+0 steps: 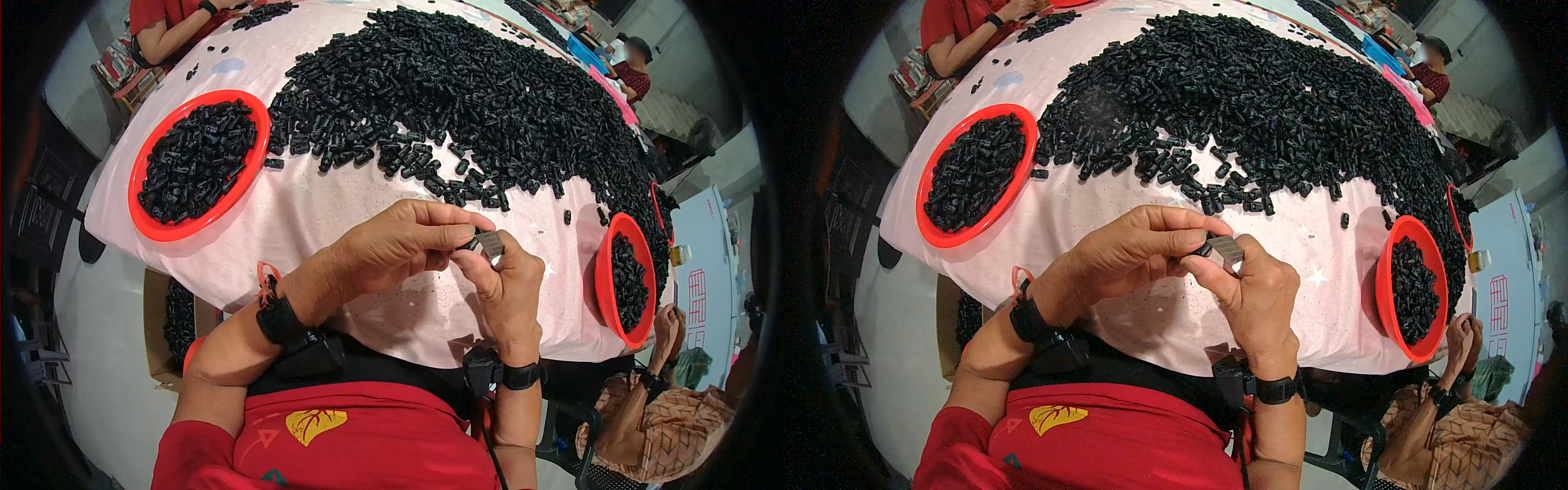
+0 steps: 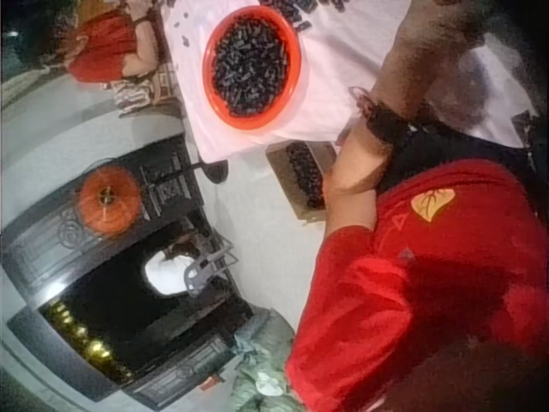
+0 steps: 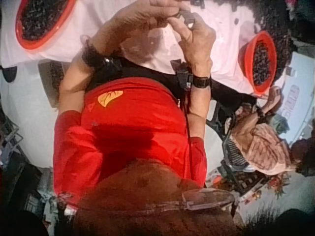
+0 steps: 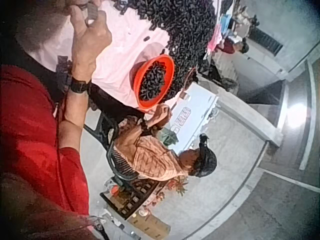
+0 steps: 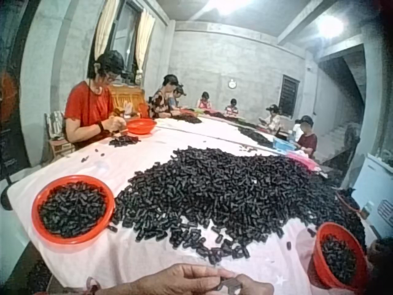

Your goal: Sorting and inspecting small black plastic or rubber shoe components at a large production table.

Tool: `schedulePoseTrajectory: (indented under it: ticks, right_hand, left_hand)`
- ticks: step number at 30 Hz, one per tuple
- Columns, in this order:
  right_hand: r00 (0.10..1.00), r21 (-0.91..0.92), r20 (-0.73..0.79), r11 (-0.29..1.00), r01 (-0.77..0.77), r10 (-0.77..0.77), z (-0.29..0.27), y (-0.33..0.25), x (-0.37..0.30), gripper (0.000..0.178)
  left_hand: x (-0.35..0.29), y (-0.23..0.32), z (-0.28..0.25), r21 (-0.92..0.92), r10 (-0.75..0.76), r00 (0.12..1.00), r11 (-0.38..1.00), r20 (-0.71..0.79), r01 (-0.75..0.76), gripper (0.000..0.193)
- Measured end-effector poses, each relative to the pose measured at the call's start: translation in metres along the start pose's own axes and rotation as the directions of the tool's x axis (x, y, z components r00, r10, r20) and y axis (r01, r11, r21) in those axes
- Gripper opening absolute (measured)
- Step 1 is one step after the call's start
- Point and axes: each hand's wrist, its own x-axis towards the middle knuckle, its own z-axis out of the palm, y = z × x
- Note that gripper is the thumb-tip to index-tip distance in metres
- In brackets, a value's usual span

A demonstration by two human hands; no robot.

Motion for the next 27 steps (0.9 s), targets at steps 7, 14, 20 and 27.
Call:
schedulePoseTrajectory:
  ticks: [7,14,20,27]
  right_hand:
    - [0.999,-0.001,-0.007,1.0,0.031,-0.031,0.0,0.001,0.0,0.039]
    - [1.0,-0.063,0.03,0.998,-0.009,0.011,0.002,-0.004,0.0,0.037]
    - [0.991,-0.003,0.065,0.993,-0.118,0.118,-0.002,-0.012,0.0,0.025]
    - [0.996,-0.02,-0.017,0.996,-0.088,0.087,-0.001,-0.014,-0.001,0.03]
  left_hand:
    - [0.0,0.0,0.001,-0.005,0.015,1.0,1.0,0.011,-0.015,0.033]
    - [-0.001,0.001,-0.002,0.009,0.018,1.0,1.0,-0.001,-0.018,0.032]
    - [-0.009,0.01,0.006,-0.08,0.062,0.983,0.994,-0.173,-0.077,0.026]
    - [-0.013,0.043,-0.056,-0.291,0.385,0.774,0.768,-0.502,-0.571,0.016]
